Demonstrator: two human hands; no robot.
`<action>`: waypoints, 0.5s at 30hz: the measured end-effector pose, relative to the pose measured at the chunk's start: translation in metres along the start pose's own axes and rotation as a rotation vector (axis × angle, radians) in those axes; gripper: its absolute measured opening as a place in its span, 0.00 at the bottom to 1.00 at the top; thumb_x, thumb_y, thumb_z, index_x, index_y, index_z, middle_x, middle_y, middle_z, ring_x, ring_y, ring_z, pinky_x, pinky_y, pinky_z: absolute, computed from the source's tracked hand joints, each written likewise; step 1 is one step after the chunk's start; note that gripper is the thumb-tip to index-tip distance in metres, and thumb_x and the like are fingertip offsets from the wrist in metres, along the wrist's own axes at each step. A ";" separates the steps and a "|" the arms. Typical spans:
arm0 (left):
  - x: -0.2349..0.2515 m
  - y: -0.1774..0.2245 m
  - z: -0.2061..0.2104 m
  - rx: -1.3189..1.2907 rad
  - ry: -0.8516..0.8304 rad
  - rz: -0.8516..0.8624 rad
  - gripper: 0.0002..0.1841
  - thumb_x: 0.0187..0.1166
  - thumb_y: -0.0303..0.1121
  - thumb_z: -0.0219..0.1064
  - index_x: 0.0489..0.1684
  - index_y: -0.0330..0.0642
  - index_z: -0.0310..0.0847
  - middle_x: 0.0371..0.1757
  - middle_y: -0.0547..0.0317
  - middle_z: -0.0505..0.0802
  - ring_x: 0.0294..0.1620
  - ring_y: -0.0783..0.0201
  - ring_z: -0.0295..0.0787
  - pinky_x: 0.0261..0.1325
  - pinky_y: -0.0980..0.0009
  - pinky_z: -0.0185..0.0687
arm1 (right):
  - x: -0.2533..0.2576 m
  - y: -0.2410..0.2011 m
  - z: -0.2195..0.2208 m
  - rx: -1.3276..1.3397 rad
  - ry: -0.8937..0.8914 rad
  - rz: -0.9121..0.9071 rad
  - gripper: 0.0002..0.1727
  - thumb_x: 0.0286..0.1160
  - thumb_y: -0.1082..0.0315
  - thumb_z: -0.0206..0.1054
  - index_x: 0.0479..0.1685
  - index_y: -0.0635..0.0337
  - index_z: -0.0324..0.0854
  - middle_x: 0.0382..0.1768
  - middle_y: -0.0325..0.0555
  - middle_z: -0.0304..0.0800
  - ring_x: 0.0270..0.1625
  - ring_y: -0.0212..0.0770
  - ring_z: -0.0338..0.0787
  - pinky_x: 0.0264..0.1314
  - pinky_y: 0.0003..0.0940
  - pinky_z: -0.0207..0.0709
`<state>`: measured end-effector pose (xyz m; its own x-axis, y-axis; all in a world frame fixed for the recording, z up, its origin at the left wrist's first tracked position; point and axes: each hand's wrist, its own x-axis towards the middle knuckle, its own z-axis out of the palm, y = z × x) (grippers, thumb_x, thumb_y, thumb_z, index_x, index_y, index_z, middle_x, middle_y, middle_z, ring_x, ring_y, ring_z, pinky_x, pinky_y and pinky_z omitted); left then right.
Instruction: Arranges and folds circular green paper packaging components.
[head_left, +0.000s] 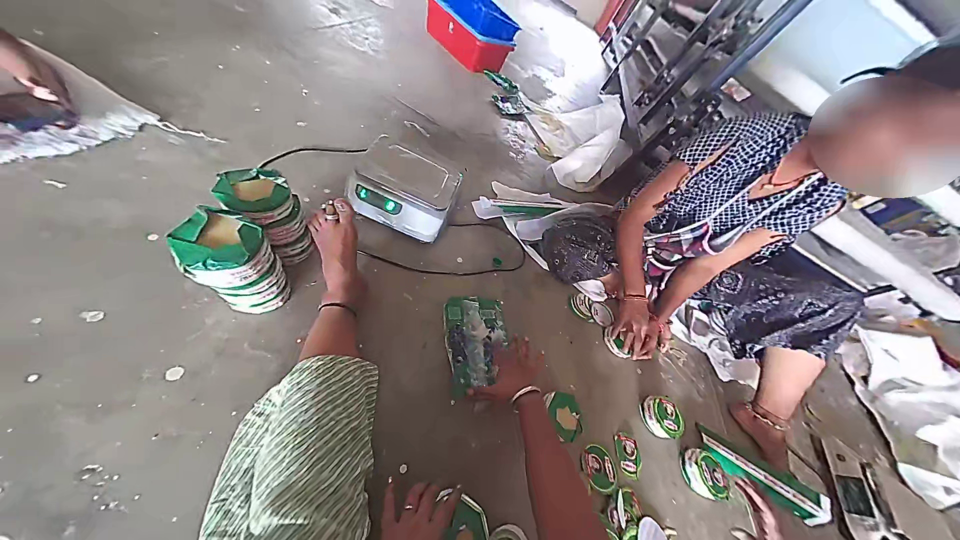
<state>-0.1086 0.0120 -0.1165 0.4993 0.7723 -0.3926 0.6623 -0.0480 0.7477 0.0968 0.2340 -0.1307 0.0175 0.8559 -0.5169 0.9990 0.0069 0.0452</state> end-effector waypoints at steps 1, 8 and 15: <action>0.000 0.000 0.000 0.004 -0.015 -0.009 0.50 0.56 0.33 0.88 0.88 0.45 0.67 0.83 0.37 0.76 0.87 0.28 0.61 0.81 0.16 0.31 | 0.004 0.000 -0.006 -0.017 -0.034 0.008 0.79 0.42 0.21 0.78 0.98 0.51 0.37 0.95 0.67 0.20 0.94 0.72 0.18 0.83 0.83 0.12; 0.002 0.001 -0.002 0.005 -0.028 -0.018 0.50 0.56 0.33 0.88 0.89 0.48 0.67 0.84 0.38 0.75 0.89 0.30 0.58 0.81 0.16 0.28 | 0.006 -0.003 0.006 -0.069 0.008 0.018 0.68 0.50 0.24 0.76 0.97 0.43 0.49 0.96 0.64 0.27 0.95 0.71 0.23 0.83 0.85 0.15; 0.006 -0.005 -0.004 0.022 -0.081 -0.037 0.51 0.58 0.35 0.87 0.90 0.57 0.64 0.87 0.40 0.72 0.91 0.32 0.54 0.82 0.17 0.27 | -0.080 -0.013 0.038 0.376 0.536 0.098 0.28 0.71 0.52 0.75 0.65 0.61 0.87 0.84 0.67 0.69 0.90 0.70 0.59 0.86 0.78 0.40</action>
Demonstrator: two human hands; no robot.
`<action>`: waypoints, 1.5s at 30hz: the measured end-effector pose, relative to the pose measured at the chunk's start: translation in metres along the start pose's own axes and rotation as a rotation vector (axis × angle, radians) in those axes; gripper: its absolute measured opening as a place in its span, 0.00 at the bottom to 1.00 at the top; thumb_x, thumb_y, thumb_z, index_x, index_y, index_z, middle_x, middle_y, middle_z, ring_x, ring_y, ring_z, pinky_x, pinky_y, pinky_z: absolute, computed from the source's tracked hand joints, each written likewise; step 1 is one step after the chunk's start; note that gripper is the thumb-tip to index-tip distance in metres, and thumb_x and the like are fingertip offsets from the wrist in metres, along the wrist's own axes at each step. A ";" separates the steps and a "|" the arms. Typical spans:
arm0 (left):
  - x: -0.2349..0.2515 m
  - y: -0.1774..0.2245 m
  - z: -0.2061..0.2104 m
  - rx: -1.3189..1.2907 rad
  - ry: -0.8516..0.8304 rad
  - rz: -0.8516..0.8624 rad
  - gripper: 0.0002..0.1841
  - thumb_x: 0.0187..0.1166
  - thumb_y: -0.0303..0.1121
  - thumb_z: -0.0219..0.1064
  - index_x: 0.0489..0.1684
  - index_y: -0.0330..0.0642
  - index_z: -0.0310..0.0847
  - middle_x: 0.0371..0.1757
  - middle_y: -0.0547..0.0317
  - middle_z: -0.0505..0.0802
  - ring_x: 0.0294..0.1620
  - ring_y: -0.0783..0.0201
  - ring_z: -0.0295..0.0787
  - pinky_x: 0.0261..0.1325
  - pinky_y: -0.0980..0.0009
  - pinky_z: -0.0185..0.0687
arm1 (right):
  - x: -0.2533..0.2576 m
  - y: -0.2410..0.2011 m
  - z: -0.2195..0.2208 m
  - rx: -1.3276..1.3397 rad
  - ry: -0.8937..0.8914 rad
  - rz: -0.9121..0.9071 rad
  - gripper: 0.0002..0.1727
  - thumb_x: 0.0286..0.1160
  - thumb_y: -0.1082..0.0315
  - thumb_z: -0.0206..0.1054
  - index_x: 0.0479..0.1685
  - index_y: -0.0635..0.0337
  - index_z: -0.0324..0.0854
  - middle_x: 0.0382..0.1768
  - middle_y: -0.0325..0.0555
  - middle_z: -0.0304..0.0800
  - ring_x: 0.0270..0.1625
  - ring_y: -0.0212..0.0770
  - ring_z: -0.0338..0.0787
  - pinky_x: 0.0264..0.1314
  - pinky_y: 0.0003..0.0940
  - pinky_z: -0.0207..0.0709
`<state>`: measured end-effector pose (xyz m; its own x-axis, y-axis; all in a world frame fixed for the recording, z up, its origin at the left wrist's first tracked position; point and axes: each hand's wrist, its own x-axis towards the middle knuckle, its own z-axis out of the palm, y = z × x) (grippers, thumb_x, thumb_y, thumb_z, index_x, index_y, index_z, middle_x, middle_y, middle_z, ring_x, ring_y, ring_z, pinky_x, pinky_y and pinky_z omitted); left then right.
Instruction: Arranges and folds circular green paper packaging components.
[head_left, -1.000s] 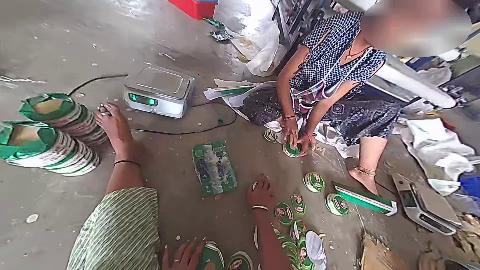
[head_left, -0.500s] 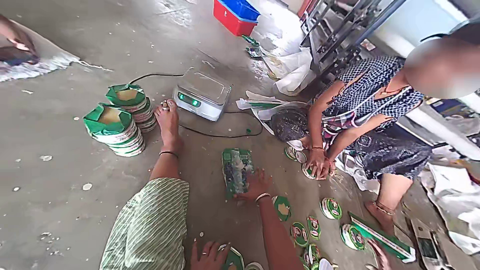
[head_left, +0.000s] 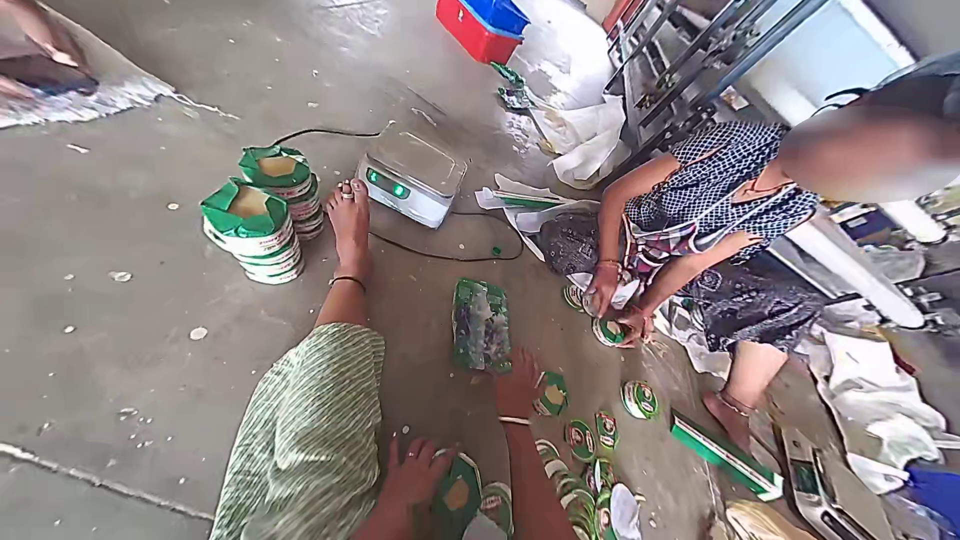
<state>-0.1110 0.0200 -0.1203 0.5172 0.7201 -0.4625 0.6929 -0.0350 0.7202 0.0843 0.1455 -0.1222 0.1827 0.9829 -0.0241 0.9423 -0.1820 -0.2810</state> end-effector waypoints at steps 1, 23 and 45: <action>0.000 0.000 -0.001 0.012 -0.022 -0.008 0.52 0.58 0.36 0.87 0.91 0.58 0.63 0.88 0.41 0.70 0.92 0.32 0.52 0.83 0.18 0.27 | -0.023 0.004 -0.009 0.087 -0.023 0.020 0.24 0.74 0.59 0.73 0.66 0.64 0.85 0.81 0.68 0.72 0.87 0.70 0.64 0.85 0.74 0.49; -0.001 -0.008 0.006 0.101 0.025 0.008 0.50 0.61 0.35 0.85 0.91 0.61 0.61 0.93 0.44 0.61 0.94 0.34 0.45 0.85 0.22 0.30 | -0.200 0.016 -0.009 -0.189 -0.241 -0.027 0.41 0.65 0.82 0.65 0.83 0.36 0.76 0.90 0.65 0.57 0.93 0.74 0.49 0.85 0.79 0.41; -0.004 -0.008 0.002 0.026 0.023 -0.017 0.48 0.60 0.35 0.85 0.89 0.56 0.65 0.93 0.42 0.61 0.94 0.34 0.44 0.86 0.23 0.28 | -0.204 -0.013 -0.030 -0.172 -0.188 -0.138 0.26 0.72 0.69 0.66 0.72 0.56 0.84 0.85 0.71 0.65 0.90 0.75 0.57 0.84 0.80 0.44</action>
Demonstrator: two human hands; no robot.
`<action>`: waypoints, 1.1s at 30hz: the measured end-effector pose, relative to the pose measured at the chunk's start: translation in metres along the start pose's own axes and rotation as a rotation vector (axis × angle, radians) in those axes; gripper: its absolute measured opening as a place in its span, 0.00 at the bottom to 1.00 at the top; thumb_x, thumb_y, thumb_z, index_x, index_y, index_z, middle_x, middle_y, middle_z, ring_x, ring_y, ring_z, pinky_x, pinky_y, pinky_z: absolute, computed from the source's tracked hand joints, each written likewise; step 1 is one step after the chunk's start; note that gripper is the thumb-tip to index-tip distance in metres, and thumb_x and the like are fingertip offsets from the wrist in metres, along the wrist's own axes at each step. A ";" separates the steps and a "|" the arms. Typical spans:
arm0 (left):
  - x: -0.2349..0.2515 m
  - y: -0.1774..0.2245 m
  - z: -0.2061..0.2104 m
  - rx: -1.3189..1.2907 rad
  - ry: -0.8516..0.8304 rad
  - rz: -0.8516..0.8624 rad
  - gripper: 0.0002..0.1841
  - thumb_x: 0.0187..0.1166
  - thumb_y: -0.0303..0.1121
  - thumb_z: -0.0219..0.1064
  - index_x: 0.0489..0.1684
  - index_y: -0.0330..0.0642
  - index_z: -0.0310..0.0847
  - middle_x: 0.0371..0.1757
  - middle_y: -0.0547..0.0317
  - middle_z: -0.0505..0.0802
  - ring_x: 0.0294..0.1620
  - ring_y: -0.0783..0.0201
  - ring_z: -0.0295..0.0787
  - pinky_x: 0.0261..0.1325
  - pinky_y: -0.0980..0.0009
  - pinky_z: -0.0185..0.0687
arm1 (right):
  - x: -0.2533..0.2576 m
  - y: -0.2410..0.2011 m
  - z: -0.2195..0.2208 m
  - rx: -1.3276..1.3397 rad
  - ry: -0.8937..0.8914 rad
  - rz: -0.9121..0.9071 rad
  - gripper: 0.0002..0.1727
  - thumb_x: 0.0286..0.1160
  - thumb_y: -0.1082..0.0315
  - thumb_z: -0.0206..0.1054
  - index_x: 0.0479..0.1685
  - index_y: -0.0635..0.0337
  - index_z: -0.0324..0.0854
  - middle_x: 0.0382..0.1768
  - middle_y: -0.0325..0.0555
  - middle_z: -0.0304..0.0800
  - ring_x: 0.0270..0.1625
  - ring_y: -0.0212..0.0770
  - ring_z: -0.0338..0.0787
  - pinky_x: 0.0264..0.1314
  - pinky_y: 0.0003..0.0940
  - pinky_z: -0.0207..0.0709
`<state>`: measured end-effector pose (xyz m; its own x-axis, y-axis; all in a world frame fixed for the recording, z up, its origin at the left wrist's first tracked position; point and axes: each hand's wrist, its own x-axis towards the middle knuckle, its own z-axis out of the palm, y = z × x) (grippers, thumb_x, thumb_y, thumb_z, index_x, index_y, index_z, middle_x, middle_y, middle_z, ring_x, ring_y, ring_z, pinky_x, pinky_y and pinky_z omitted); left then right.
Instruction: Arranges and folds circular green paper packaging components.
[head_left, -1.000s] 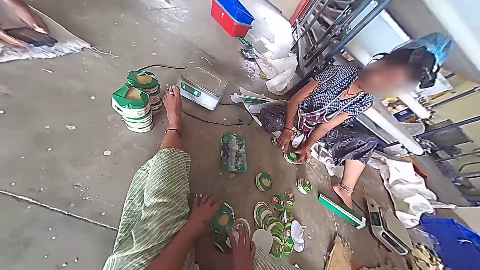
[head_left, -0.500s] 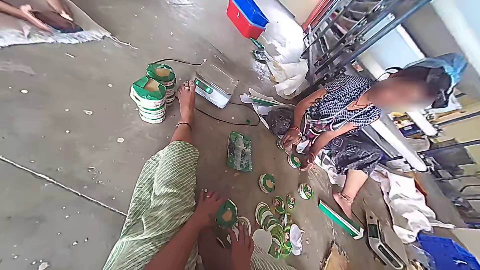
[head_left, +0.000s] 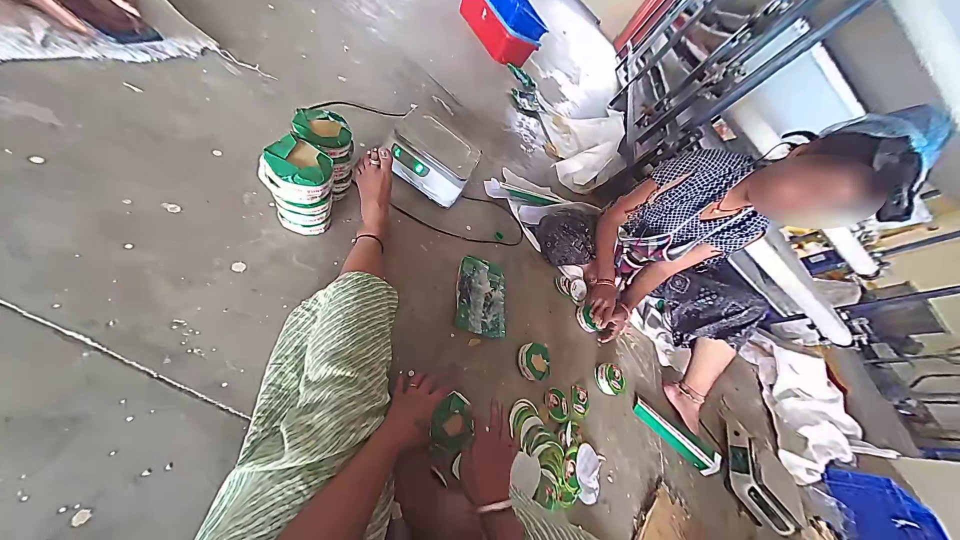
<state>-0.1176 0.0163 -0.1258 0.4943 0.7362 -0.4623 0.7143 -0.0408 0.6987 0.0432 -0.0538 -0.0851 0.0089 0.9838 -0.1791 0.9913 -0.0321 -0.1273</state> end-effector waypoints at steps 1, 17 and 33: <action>0.000 0.000 -0.001 -0.002 0.001 -0.001 0.48 0.60 0.36 0.85 0.89 0.56 0.65 0.93 0.42 0.61 0.94 0.34 0.43 0.86 0.23 0.28 | 0.010 0.004 0.006 0.072 -0.036 0.028 0.27 0.78 0.64 0.61 0.79 0.54 0.79 0.88 0.71 0.60 0.91 0.75 0.52 0.86 0.78 0.41; -0.001 0.000 0.000 0.008 0.019 -0.001 0.49 0.58 0.38 0.87 0.88 0.57 0.66 0.93 0.45 0.62 0.94 0.35 0.44 0.87 0.24 0.29 | -0.024 0.064 0.025 -0.082 0.001 -0.507 0.23 0.78 0.48 0.60 0.73 0.24 0.84 0.83 0.65 0.71 0.85 0.83 0.62 0.74 0.92 0.43; -0.002 -0.001 0.000 -0.006 0.054 -0.003 0.45 0.61 0.28 0.82 0.87 0.57 0.69 0.92 0.43 0.63 0.94 0.34 0.46 0.86 0.24 0.28 | 0.012 0.007 0.000 -0.087 -0.065 -0.068 0.31 0.64 0.76 0.70 0.73 0.52 0.85 0.85 0.67 0.67 0.91 0.74 0.56 0.84 0.83 0.39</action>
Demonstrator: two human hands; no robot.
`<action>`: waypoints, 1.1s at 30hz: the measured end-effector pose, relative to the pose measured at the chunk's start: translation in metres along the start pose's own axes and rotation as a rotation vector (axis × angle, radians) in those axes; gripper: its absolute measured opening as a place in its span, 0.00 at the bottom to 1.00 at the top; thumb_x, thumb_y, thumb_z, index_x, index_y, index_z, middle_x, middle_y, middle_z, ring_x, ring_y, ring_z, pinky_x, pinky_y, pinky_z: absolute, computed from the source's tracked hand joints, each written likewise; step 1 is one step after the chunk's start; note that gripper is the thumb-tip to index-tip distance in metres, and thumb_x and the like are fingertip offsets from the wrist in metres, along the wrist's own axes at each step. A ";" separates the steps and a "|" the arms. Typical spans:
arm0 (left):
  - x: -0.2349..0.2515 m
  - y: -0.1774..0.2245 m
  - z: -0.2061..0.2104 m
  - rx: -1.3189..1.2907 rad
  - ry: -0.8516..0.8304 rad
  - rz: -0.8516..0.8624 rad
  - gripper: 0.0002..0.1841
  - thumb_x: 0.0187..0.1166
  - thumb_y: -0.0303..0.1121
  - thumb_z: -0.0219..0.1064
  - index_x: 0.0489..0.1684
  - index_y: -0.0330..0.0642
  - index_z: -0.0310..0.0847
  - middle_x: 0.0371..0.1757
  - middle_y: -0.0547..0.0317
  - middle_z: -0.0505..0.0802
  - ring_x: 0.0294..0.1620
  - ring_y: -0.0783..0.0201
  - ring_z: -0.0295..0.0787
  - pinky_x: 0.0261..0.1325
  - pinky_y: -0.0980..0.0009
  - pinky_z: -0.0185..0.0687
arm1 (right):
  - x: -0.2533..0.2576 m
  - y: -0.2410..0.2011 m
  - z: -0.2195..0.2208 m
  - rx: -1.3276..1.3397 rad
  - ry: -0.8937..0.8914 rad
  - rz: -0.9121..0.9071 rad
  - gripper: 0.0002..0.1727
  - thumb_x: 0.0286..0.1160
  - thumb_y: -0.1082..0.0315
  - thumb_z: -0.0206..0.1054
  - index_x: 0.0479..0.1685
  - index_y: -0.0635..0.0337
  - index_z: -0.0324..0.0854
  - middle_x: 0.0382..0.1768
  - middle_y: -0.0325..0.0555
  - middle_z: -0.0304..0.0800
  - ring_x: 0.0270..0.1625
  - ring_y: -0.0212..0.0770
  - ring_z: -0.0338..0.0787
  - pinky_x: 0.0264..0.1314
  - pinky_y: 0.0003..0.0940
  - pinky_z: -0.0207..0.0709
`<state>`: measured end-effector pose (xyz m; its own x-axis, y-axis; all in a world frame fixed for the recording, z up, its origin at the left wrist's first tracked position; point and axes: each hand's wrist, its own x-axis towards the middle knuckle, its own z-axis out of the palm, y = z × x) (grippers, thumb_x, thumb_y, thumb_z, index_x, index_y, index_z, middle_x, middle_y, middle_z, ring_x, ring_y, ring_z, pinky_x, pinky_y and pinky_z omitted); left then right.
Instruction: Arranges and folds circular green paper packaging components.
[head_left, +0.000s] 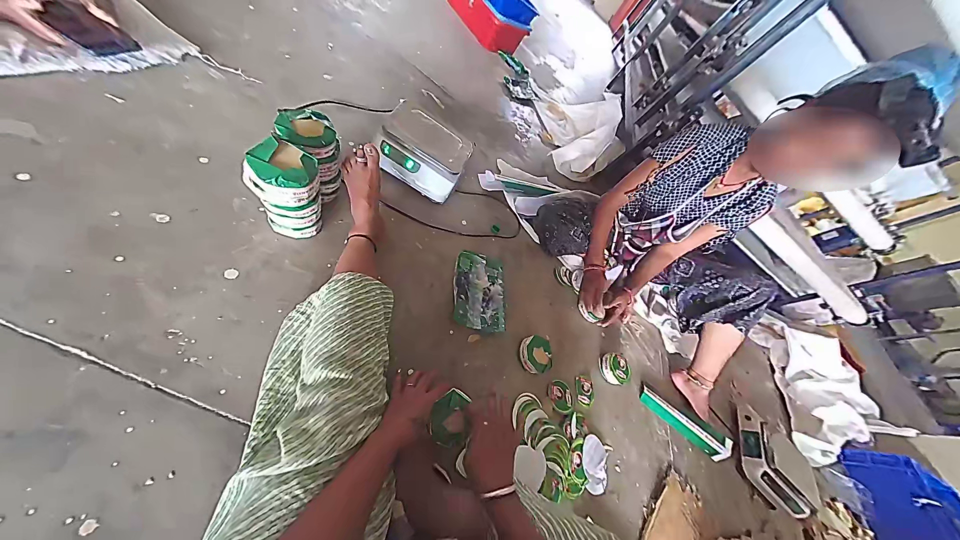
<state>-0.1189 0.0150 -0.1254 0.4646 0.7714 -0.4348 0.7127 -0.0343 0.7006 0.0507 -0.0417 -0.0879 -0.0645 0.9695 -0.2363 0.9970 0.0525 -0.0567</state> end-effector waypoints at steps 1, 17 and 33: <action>0.000 0.001 0.000 -0.007 -0.002 -0.003 0.45 0.61 0.28 0.82 0.87 0.57 0.69 0.92 0.43 0.63 0.94 0.34 0.46 0.87 0.24 0.27 | 0.004 0.009 0.002 -0.030 -0.038 0.039 0.38 0.65 0.79 0.67 0.82 0.46 0.77 0.89 0.66 0.60 0.93 0.73 0.49 0.85 0.82 0.35; 0.002 -0.001 0.003 0.012 -0.008 -0.023 0.48 0.57 0.33 0.86 0.87 0.59 0.69 0.92 0.44 0.63 0.93 0.33 0.46 0.87 0.24 0.29 | -0.004 0.001 0.008 -0.049 0.069 -0.105 0.47 0.56 0.83 0.71 0.83 0.36 0.75 0.86 0.69 0.64 0.88 0.80 0.57 0.79 0.88 0.42; 0.001 -0.002 0.006 0.057 0.012 -0.017 0.50 0.55 0.37 0.88 0.88 0.57 0.67 0.93 0.43 0.61 0.94 0.35 0.45 0.88 0.26 0.29 | 0.060 0.129 -0.017 0.109 -0.249 0.258 0.50 0.70 0.59 0.77 0.94 0.56 0.53 0.82 0.61 0.73 0.81 0.63 0.75 0.83 0.63 0.63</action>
<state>-0.1166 0.0115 -0.1304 0.4464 0.7795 -0.4394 0.7494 -0.0574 0.6596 0.1766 0.0273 -0.0925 0.1664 0.8589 -0.4843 0.9723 -0.2248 -0.0647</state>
